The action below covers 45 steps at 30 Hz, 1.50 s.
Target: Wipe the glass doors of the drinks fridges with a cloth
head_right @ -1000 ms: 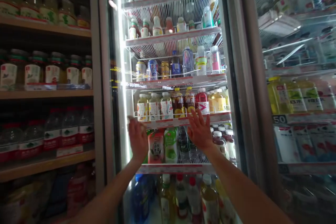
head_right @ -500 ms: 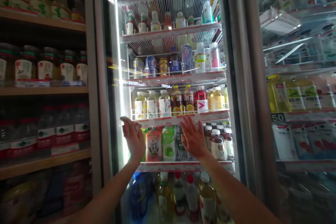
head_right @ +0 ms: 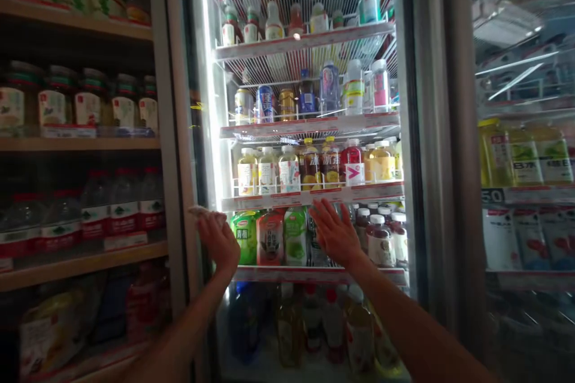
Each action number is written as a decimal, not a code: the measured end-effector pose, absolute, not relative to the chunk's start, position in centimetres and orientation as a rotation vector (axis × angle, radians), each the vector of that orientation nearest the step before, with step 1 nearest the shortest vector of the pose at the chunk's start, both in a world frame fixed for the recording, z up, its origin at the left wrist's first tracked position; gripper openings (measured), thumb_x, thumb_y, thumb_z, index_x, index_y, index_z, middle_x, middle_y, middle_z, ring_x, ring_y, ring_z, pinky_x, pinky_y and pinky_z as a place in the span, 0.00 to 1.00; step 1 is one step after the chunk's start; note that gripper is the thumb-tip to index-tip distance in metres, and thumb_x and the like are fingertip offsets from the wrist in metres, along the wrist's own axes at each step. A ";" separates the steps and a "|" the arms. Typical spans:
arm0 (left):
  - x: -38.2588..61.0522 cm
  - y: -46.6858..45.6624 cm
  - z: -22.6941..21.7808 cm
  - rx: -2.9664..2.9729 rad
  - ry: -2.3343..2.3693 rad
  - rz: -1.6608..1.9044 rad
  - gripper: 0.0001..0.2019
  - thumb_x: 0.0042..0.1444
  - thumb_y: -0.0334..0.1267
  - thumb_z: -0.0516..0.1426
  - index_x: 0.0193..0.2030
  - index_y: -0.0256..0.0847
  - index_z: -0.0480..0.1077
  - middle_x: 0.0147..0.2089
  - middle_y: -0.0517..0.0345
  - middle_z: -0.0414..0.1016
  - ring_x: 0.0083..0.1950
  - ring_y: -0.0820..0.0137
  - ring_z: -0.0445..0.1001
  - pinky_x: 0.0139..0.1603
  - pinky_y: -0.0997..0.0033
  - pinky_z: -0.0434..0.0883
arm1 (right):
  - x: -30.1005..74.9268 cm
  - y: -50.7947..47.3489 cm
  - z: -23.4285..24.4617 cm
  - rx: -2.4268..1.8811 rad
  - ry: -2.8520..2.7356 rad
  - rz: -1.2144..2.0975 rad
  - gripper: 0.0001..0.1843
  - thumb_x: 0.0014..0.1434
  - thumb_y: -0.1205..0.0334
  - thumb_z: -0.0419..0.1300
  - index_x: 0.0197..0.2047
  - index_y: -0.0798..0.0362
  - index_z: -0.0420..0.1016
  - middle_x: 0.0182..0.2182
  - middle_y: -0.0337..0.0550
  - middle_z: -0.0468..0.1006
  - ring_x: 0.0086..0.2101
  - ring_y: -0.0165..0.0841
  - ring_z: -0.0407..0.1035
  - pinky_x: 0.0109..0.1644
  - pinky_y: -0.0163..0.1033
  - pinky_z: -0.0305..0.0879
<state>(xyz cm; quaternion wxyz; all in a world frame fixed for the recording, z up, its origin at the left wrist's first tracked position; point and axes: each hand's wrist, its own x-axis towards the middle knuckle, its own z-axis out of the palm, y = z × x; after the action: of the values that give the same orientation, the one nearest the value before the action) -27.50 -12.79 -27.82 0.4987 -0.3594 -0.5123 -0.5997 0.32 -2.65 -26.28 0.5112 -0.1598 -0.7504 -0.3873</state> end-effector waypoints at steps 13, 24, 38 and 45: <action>-26.3 -13.1 -28.3 -1.266 -1.050 -1.050 0.30 0.59 0.29 0.50 0.67 0.41 0.45 0.71 0.48 0.39 0.71 0.62 0.39 0.67 0.52 0.54 | 0.5 -2.8 -26.3 -0.414 -1.843 -0.943 0.27 0.60 0.65 0.48 0.63 0.54 0.55 0.61 0.49 0.60 0.64 0.37 0.44 0.66 0.54 0.33; -22.3 -11.6 -28.8 -1.624 -0.809 -0.728 0.24 0.58 0.28 0.48 0.62 0.43 0.56 0.68 0.53 0.51 0.70 0.63 0.43 0.67 0.56 0.55 | 0.8 -2.7 -26.3 -0.393 -1.846 -0.938 0.26 0.59 0.66 0.49 0.62 0.54 0.58 0.60 0.49 0.62 0.63 0.36 0.46 0.67 0.53 0.32; -19.6 -11.1 -29.3 -1.838 -0.630 -0.411 0.17 0.58 0.33 0.51 0.54 0.43 0.66 0.68 0.57 0.50 0.70 0.62 0.45 0.66 0.57 0.58 | 3.3 -1.9 -27.5 -0.519 -1.719 -0.918 0.30 0.59 0.66 0.49 0.65 0.53 0.50 0.60 0.51 0.63 0.61 0.39 0.52 0.66 0.55 0.37; -23.8 -11.9 -25.4 -1.228 -1.049 -1.171 0.28 0.59 0.26 0.47 0.66 0.40 0.47 0.70 0.49 0.39 0.71 0.62 0.35 0.68 0.49 0.52 | 2.2 -2.6 -27.7 -0.556 -1.681 -0.871 0.31 0.60 0.65 0.48 0.66 0.55 0.47 0.60 0.54 0.61 0.62 0.41 0.49 0.65 0.57 0.37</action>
<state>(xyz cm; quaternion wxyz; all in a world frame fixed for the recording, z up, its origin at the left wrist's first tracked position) -23.79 -11.87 -25.42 0.5424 -0.5172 -0.4419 -0.4930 2.17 -2.60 -27.74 0.5517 -0.2349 -0.7106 -0.3681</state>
